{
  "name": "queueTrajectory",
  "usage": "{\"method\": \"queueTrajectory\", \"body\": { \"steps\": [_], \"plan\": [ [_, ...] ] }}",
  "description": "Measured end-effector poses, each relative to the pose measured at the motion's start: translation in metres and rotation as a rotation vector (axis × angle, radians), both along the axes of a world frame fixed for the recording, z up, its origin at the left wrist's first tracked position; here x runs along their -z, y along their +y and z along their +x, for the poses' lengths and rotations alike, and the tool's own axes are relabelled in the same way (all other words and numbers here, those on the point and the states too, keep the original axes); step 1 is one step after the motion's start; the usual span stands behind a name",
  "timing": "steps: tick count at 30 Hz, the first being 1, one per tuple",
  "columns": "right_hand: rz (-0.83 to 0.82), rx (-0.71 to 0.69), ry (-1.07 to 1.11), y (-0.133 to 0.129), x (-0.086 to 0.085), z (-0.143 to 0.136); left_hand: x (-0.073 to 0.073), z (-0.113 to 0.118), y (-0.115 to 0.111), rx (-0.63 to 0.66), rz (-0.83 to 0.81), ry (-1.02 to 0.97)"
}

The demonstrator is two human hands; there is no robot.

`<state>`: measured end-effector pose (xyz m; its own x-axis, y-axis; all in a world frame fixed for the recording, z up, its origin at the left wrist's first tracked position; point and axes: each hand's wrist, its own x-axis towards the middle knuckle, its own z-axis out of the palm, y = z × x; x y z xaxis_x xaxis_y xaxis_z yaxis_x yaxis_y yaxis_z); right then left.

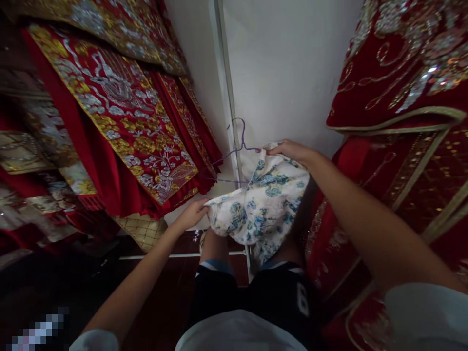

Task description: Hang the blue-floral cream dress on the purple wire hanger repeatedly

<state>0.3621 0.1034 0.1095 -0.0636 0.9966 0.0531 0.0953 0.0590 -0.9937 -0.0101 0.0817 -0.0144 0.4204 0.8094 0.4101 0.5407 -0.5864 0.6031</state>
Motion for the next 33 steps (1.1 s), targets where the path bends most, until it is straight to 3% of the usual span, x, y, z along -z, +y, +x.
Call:
{"method": "queueTrajectory", "body": {
  "steps": [4,9,13,17,21,27,30,33],
  "plan": [
    [-0.021,0.001,-0.027,0.008,-0.010,0.012,-0.018,0.009,0.040,-0.153,0.062,-0.094],
    [-0.102,0.031,0.062,0.024,-0.012,0.020,-0.034,0.019,0.074,-0.287,0.101,-0.202],
    [-0.175,0.013,0.127,0.023,-0.012,0.018,-0.048,0.032,0.099,-0.344,0.116,-0.325],
    [-0.249,0.006,0.116,0.014,-0.005,0.017,-0.072,0.045,0.115,-0.340,0.162,-0.468],
    [-0.220,-0.028,0.076,0.006,0.018,0.024,-0.086,0.045,0.114,-0.368,0.152,-0.527],
    [0.052,0.196,0.144,-0.001,0.062,0.036,-0.085,0.040,0.086,-0.209,0.061,-0.388],
    [0.203,0.237,0.132,-0.001,0.069,0.037,-0.089,0.040,0.069,-0.095,0.152,-0.226],
    [0.337,0.301,0.089,-0.001,0.065,0.034,-0.102,0.043,0.058,-0.120,0.298,-0.013]
  ]
}}
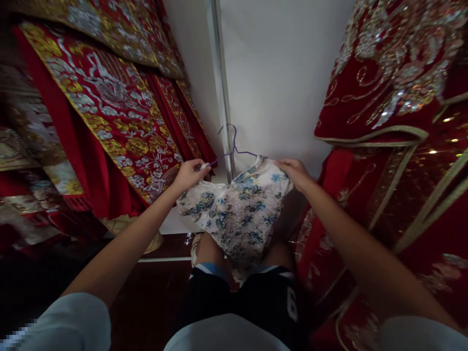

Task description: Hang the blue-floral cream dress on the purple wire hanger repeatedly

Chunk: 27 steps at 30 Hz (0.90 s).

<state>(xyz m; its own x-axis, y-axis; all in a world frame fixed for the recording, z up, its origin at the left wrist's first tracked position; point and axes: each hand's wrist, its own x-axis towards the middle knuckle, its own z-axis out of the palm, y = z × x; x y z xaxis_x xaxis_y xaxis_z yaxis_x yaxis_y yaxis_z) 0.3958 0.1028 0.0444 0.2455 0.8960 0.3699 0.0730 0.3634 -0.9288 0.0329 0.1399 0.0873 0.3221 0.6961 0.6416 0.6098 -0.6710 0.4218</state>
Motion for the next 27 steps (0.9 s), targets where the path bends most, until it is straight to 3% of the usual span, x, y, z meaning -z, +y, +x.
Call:
{"method": "queueTrajectory", "body": {
  "steps": [7,11,13,15,17,18,19,20,23,27],
  "plan": [
    [0.010,0.164,-0.065,-0.010,-0.006,-0.004,-0.046,0.029,-0.002,-0.233,0.174,0.296],
    [-0.056,0.193,0.028,-0.059,0.011,-0.011,-0.042,0.048,-0.015,-0.262,0.203,0.352],
    [-0.106,0.080,0.073,-0.099,0.022,-0.024,-0.030,0.053,-0.024,-0.228,0.206,0.332],
    [-0.121,-0.168,-0.062,-0.140,0.031,-0.044,-0.015,0.056,-0.031,-0.187,0.162,0.251],
    [-0.137,-0.548,-0.256,-0.173,0.038,-0.068,-0.001,0.058,-0.036,-0.137,0.089,0.060],
    [-0.148,-0.650,-0.287,-0.184,0.040,-0.080,0.005,0.059,-0.037,-0.104,0.053,-0.069],
    [-0.137,-0.653,-0.303,-0.189,0.041,-0.092,0.009,0.060,-0.039,-0.064,0.026,-0.203],
    [-0.126,-0.619,-0.310,-0.190,0.043,-0.101,0.011,0.060,-0.040,-0.016,0.004,-0.328],
    [-0.065,-0.331,-0.272,-0.169,0.052,-0.118,0.006,0.062,-0.046,0.157,-0.133,-0.584],
    [0.065,-0.009,-0.102,-0.123,0.069,-0.124,-0.012,0.063,-0.063,0.412,-0.491,-0.719]
  ]
}}
